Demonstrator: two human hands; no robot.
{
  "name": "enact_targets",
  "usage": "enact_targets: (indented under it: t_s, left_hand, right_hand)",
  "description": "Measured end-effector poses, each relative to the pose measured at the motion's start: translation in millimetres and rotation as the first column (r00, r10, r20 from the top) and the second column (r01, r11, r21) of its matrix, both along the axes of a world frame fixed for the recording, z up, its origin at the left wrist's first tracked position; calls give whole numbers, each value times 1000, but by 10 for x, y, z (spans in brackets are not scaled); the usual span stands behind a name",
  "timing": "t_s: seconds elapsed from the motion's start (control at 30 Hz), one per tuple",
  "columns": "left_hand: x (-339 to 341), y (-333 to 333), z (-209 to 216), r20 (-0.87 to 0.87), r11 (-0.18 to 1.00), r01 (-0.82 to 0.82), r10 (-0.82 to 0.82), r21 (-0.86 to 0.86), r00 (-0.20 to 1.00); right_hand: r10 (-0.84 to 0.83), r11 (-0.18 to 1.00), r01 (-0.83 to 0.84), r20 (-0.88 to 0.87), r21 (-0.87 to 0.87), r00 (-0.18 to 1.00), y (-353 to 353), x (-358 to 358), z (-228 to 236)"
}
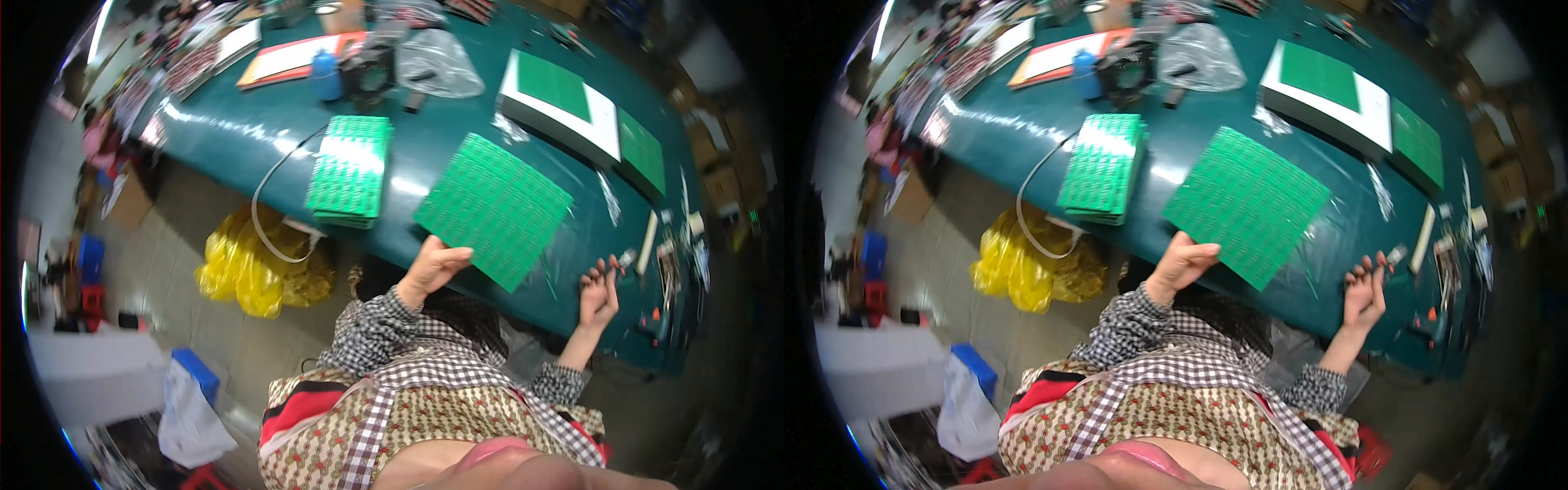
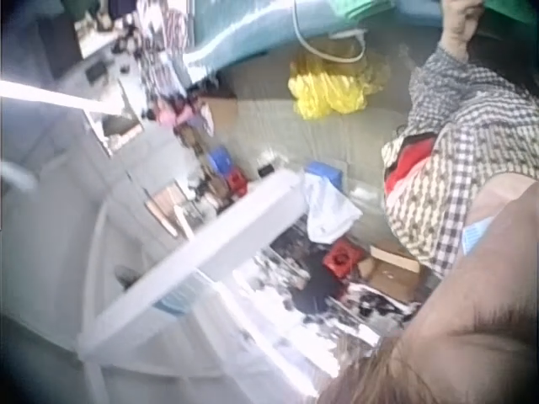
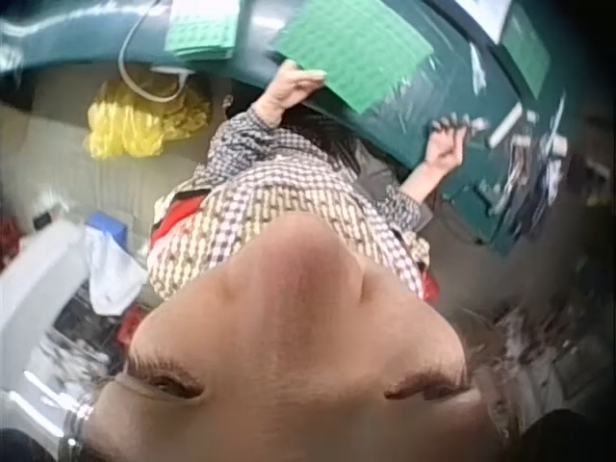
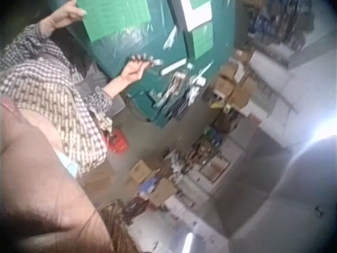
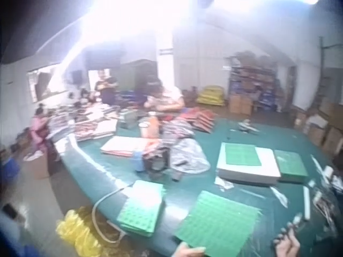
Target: The worker uses wire cutters to trim excess leads or components from several green PCB circuit boards at a factory workbench.
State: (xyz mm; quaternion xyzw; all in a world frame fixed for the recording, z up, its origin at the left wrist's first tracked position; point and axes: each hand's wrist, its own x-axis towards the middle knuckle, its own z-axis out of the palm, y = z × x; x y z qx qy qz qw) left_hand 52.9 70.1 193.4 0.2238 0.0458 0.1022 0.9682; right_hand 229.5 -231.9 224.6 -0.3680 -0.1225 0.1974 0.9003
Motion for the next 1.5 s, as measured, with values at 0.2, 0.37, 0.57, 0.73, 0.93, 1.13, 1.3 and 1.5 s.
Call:
enact_targets:
  t_s: [0.2, 0.37, 0.57, 0.73, 0.93, 1.13, 1.3, 1.5]
  left_hand:
    - [71, -49, 35, -27, 999, 32, -33, -41, 999]
    - [43, -103, 84, -25, 997, -13, 12, -73, 1000]
    - [47, -76, -14, -21, 998, 7, -8, -58, 1000]
    - [47, -81, 50, -46, 998, -15, 12, -60, 999]
    - [50, -69, -20, 1, 999, 5, -5, -54, 1000]
    - [34, -52, -5, 37, 998, 2, 0, -58, 999]
    - [47, -124, -115, 24, 998, -2, 4, -58, 1000]
    - [23, -153, -122, 13, 999, -34, 35, -40, 999]
  right_hand:
    - [-53, 998, 56, -79, 42, 995, -102, -58, 9]
    - [-65, 998, 67, -112, 12, 992, -117, -59, 8]
    - [-59, 998, 60, -90, 8, 994, -97, -73, 45]
    - [-26, 1000, 27, -62, 17, 998, -101, -14, -19]
    - [1, 1000, 0, -35, 18, 999, -143, -31, 16]
    - [15, 1000, -15, -36, 14, 999, -117, -15, -14]
    - [30, 999, -30, 0, 16, 1000, -169, -6, -51]
    - [25, 1000, -25, -5, -1, 1000, -168, -56, -28]
